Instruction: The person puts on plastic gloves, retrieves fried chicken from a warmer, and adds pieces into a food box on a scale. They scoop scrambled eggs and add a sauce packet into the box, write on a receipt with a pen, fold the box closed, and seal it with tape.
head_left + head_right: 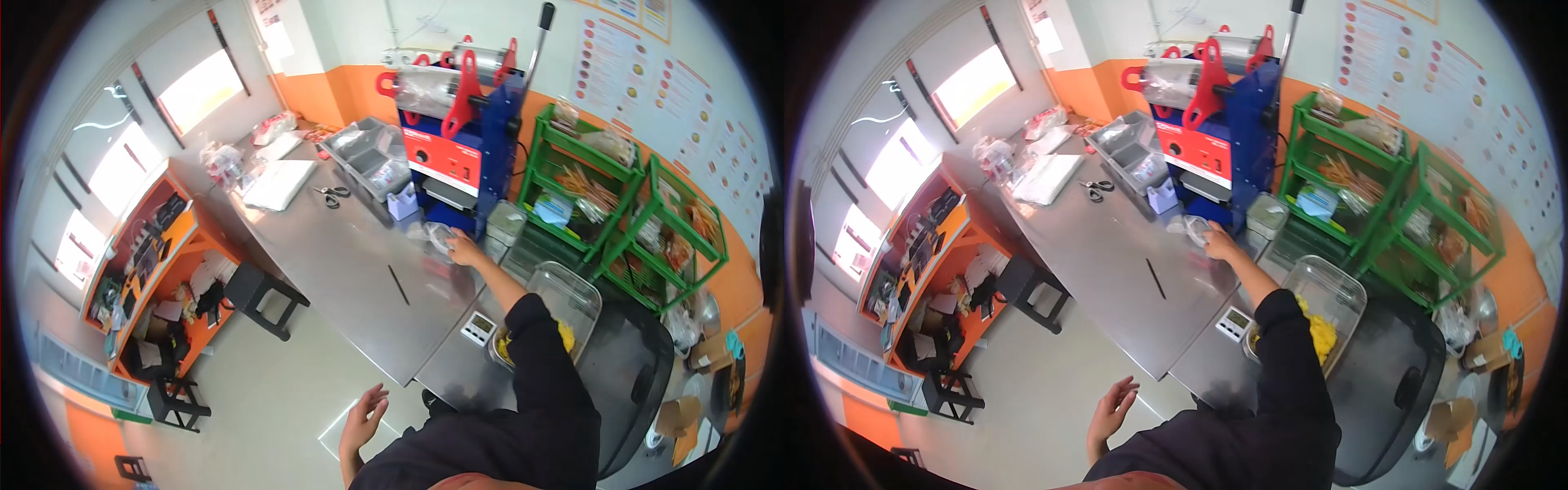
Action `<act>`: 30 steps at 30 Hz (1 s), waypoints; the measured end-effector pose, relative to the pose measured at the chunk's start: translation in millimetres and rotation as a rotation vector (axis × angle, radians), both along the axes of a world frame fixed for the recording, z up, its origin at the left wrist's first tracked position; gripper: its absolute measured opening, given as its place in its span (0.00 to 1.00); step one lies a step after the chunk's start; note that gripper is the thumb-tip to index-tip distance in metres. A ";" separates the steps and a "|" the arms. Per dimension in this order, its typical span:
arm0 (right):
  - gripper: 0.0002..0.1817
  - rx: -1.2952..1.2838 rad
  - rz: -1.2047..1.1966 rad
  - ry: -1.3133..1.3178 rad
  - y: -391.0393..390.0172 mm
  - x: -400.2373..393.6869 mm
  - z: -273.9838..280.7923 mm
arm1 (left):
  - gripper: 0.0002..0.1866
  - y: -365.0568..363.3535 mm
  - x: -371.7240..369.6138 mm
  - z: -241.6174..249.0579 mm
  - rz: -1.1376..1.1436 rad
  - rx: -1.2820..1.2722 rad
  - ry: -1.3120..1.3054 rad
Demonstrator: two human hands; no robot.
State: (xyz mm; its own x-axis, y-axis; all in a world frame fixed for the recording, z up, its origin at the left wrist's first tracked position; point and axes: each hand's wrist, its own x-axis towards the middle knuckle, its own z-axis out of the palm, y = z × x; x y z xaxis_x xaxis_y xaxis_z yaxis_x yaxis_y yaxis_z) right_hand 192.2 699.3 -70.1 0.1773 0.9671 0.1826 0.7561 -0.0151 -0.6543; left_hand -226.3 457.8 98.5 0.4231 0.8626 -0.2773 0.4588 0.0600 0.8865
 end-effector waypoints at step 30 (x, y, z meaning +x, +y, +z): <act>0.07 0.407 -0.765 0.280 -654.5 -291.4 185.4 | 0.52 -288.0 168.4 -30.7 -0.486 -1.253 -1.204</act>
State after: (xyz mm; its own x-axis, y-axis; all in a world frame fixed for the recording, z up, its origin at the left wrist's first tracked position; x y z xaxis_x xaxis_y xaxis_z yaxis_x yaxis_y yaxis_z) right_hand -99.2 44.8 115.4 0.8332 0.4379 0.3376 0.4473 -0.1747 -0.8772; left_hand -57.8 169.8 67.8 0.9878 0.1548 0.0197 -0.1548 0.9558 0.2501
